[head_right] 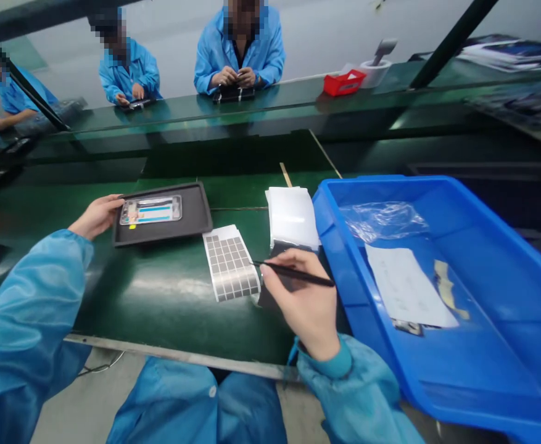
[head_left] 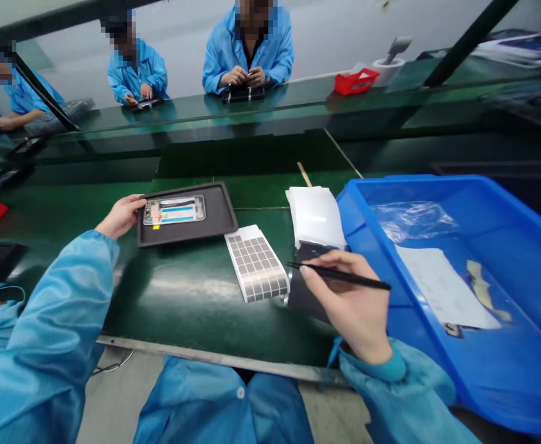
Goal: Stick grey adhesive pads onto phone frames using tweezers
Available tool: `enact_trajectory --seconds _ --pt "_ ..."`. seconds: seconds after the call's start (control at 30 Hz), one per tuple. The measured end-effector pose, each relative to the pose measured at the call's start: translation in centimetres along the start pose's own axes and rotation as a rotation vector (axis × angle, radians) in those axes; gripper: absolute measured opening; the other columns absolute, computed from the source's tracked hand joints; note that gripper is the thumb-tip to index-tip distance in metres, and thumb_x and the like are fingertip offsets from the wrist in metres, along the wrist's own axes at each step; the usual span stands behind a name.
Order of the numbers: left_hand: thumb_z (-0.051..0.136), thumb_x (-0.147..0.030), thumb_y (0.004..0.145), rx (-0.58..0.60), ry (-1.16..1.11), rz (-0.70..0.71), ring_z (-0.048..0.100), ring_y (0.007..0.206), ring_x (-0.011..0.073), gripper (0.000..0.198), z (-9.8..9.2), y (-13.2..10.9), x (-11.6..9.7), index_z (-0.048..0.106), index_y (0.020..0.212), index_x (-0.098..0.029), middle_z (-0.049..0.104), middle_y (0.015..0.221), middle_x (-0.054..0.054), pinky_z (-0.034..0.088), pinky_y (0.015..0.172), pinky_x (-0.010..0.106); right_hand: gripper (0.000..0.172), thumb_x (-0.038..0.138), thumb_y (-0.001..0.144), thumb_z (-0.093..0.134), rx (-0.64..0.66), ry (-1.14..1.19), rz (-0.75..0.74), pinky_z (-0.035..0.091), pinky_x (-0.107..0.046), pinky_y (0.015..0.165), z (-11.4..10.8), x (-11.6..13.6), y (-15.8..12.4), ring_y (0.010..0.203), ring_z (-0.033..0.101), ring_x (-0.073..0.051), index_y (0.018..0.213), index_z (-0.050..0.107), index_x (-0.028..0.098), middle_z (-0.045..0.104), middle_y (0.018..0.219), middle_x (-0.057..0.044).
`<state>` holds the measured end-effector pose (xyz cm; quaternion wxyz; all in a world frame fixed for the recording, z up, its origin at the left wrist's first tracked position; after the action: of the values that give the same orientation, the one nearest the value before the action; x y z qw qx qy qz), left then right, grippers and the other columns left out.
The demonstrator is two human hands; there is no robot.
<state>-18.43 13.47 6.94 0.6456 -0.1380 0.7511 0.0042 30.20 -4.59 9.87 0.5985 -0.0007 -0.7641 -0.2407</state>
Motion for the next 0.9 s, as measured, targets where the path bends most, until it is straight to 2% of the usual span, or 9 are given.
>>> enact_trajectory --seconds 0.1,0.2,0.3,0.37,0.43,0.5,0.63,0.77,0.9 --pt "0.083 -0.026 0.062 0.141 0.044 -0.1 0.066 0.066 0.0184 0.041 1.1 -0.5 0.3 0.068 0.097 -0.013 0.071 0.08 0.007 0.056 0.06 0.029 0.02 0.032 0.077 0.08 0.005 0.047 0.09 0.061 -0.036 0.073 0.6 -1.3 1.0 0.078 0.072 -0.022 0.09 0.067 0.022 0.073 0.085 -0.004" --pt "0.084 -0.038 0.064 0.421 0.243 -0.136 0.068 0.073 0.0212 0.048 5.8 -1.7 0.5 0.071 0.105 -0.015 0.074 0.09 0.008 0.056 0.064 0.03 0.018 0.034 0.077 0.08 0.085 0.086 0.145 0.058 -0.036 0.073 2.5 -2.3 1.7 0.075 0.07 -0.02 0.086 0.07 0.022 0.073 0.085 -0.004" --pt "0.071 -0.048 0.079 0.715 0.608 0.033 0.069 0.082 0.0201 0.043 12.3 -3.5 0.0 0.07 0.113 -0.021 0.075 0.098 0.004 0.054 0.072 0.028 0.021 0.037 0.077 0.081 0.204 0.135 0.193 0.057 -0.035 0.071 5.2 -3.2 2.3 0.072 0.069 -0.019 0.088 0.072 0.022 0.072 0.082 -0.003" --pt "0.06 -0.041 0.089 0.79 0.87 0.25 0.069 0.087 0.0202 0.035 16.2 -4.7 -0.6 0.068 0.116 -0.021 0.075 0.101 0.004 0.052 0.077 0.029 0.024 0.039 0.076 0.082 0.269 0.159 0.226 0.057 -0.035 0.068 7.0 -3.7 2.9 0.071 0.069 -0.02 0.091 0.072 0.022 0.072 0.081 -0.003" --pt "0.056 -0.034 0.092 0.746 1.038 0.434 0.067 0.098 0.0234 0.031 19.2 -5.7 -1.4 0.068 0.115 -0.017 0.073 0.11 0.008 0.05 0.086 0.033 0.026 0.04 0.075 0.083 0.312 0.155 0.231 0.057 -0.034 0.066 8.3 -4.0 3.8 0.071 0.069 -0.02 0.091 0.073 0.022 0.073 0.081 -0.003" --pt "0.054 -0.032 0.094 0.631 1.101 0.578 0.062 0.111 0.0273 0.032 21.1 -7.0 -2.3 0.066 0.119 -0.014 0.068 0.121 0.012 0.045 0.095 0.038 0.025 0.04 0.074 0.084 0.34 0.128 0.21 0.056 -0.034 0.067 9.2 -4.3 4.8 0.072 0.069 -0.02 0.09 0.074 0.023 0.073 0.081 -0.003" --pt "0.053 -0.037 0.097 0.473 1.204 0.832 0.06 0.108 0.0272 0.031 24.0 -11.8 -3.2 0.068 0.113 -0.016 0.068 0.114 0.009 0.044 0.091 0.039 0.025 0.039 0.071 0.086 0.38 0.122 0.183 0.057 -0.036 0.071 10.4 -5.4 6.2 0.075 0.069 -0.021 0.088 0.075 0.023 0.074 0.083 -0.002" --pt "0.062 -0.05 0.091 0.502 1.247 0.873 0.06 0.106 0.0286 0.041 26.1 -15.2 -1.3 0.068 0.108 -0.013 0.067 0.113 0.011 0.043 0.088 0.041 0.024 0.039 0.072 0.085 0.389 0.128 0.177 0.058 -0.038 0.074 10.7 -6.8 6.8 0.076 0.069 -0.021 0.088 0.074 0.024 0.074 0.084 -0.002" --pt "0.07 -0.051 0.085 0.509 1.272 0.865 0.059 0.111 0.0302 0.048 26.7 -15.9 0.9 0.065 0.111 -0.011 0.065 0.12 0.015 0.039 0.093 0.043 0.024 0.039 0.074 0.084 0.393 0.093 0.178 0.058 -0.039 0.079 10.5 -8.2 6.8 0.081 0.07 -0.022 0.087 0.073 0.023 0.073 0.087 -0.003"
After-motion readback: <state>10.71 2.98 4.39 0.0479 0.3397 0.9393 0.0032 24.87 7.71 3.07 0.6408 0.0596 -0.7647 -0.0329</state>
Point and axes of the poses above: each hand's wrist, its own y-axis towards the middle knuckle, its own z-axis out of the palm, x = y × z, the point moved 10 cm from there along y, towards the middle knuckle
